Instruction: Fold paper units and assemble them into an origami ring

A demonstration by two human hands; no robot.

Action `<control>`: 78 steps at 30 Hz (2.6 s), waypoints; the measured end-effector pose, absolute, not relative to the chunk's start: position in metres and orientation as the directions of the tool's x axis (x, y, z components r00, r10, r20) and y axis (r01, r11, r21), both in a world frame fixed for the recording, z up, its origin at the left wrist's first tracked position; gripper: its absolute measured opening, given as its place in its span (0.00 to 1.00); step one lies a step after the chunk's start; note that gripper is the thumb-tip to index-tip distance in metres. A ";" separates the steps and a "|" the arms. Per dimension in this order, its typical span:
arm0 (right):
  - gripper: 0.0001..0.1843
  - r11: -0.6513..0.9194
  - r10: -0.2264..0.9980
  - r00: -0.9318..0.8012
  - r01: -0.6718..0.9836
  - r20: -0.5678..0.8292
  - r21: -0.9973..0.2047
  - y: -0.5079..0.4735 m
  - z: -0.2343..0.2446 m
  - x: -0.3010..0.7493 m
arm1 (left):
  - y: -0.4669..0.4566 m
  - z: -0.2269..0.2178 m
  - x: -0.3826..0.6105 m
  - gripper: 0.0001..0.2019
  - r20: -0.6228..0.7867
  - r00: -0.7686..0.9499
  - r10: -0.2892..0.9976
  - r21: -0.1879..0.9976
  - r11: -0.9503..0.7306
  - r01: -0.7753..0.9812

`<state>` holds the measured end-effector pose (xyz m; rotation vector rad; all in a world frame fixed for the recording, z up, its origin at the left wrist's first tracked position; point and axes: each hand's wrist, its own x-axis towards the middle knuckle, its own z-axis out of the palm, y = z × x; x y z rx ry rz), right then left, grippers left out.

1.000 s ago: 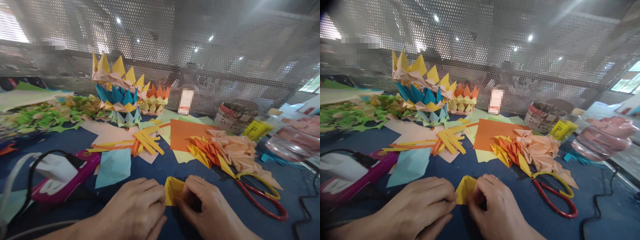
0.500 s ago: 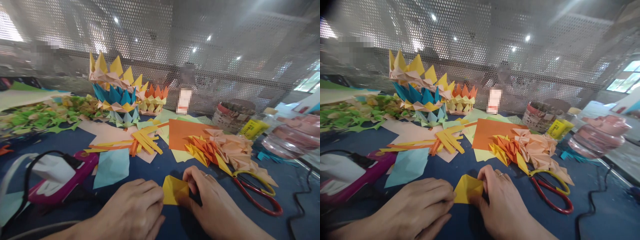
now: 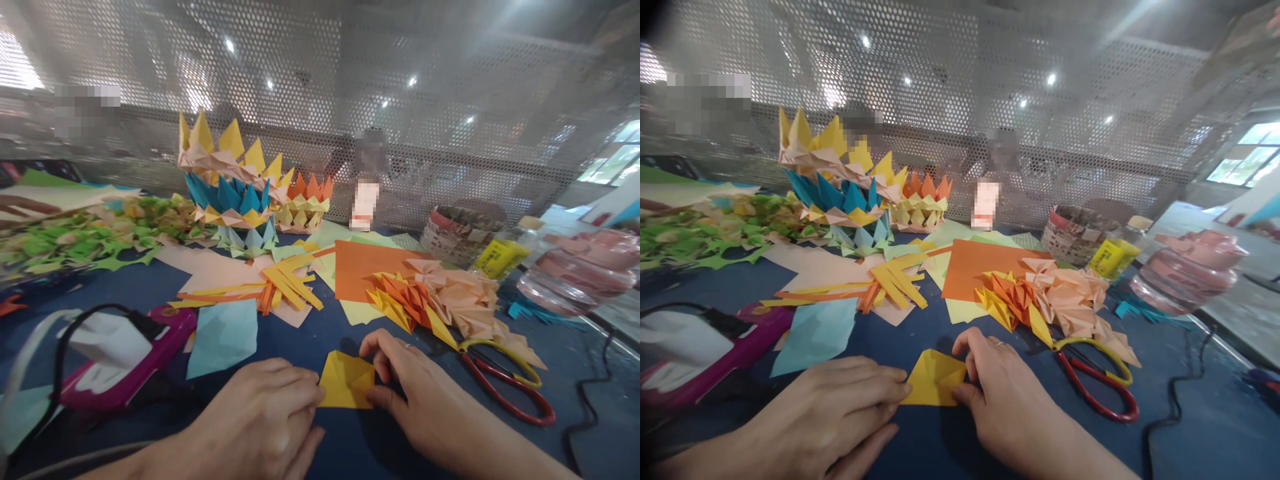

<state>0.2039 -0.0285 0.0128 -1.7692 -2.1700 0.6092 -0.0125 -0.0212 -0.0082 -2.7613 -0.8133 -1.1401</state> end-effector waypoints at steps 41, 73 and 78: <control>0.14 0.319 0.939 -0.332 0.749 0.088 -0.581 -0.013 0.003 0.192 | -0.023 -0.004 -0.014 0.11 0.515 0.774 0.368 -0.026 -0.896 0.443; 0.08 0.691 0.720 -0.582 0.554 0.377 -0.464 -0.020 -0.003 0.203 | -0.021 -0.034 -0.012 0.13 0.575 0.718 0.392 -0.033 -0.866 0.499; 0.12 0.741 0.671 -0.625 0.553 0.399 -0.381 -0.021 -0.006 0.207 | -0.023 -0.035 -0.010 0.13 0.541 0.715 0.442 0.007 -0.853 0.522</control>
